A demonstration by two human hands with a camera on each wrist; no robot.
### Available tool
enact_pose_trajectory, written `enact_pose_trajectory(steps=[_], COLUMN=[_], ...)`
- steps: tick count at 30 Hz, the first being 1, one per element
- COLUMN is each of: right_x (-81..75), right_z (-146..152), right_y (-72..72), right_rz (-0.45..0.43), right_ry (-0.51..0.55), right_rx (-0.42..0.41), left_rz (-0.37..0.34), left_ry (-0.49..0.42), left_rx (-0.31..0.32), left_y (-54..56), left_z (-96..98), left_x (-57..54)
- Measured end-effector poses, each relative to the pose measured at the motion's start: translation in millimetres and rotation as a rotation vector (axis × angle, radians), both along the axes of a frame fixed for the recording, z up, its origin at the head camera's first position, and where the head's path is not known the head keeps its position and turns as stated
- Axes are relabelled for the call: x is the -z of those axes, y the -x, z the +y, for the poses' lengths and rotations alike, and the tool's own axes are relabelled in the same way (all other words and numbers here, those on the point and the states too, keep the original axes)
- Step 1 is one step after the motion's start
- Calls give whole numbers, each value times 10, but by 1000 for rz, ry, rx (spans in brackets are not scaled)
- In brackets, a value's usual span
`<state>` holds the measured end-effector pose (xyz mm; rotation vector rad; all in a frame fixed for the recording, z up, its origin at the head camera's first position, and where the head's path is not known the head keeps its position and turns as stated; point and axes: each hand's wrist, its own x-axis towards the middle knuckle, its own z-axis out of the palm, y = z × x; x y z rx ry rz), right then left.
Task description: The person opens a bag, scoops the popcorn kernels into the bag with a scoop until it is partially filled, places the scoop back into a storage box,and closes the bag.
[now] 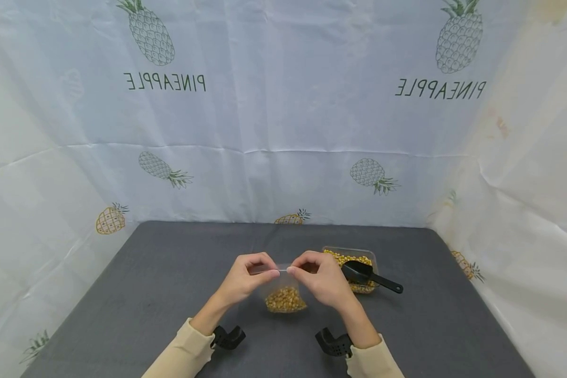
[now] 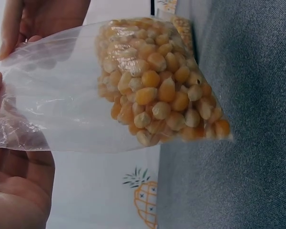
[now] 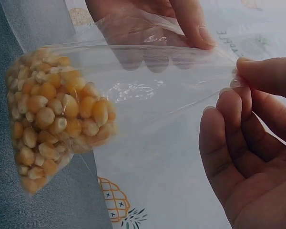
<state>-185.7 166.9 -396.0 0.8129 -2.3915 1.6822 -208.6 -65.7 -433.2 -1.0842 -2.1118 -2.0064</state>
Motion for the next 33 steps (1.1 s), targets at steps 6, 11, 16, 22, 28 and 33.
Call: enact_pose_trajectory(steps=[6, 11, 16, 22, 28, 33], right_x=[-4, -11, -10, 4, 68, 134], right_z=[9, 18, 24, 35, 36, 18], right_y=[-5, -6, 3, 19, 67, 107], right_rz=[8, 8, 5, 8, 11, -17], right_ry=[-7, -11, -9, -9, 10, 30], right_rx=[4, 11, 3, 7, -6, -31], left_rz=[17, 24, 30, 22, 10, -5], left_ry=[24, 43, 58, 69, 86, 110], left_rx=[-22, -34, -47, -53, -81, -110], left_y=[-17, -22, -24, -4, 23, 41], left_z=[8, 8, -19, -46, -68, -84], left_x=[-17, -33, -48, -42, -11, 8])
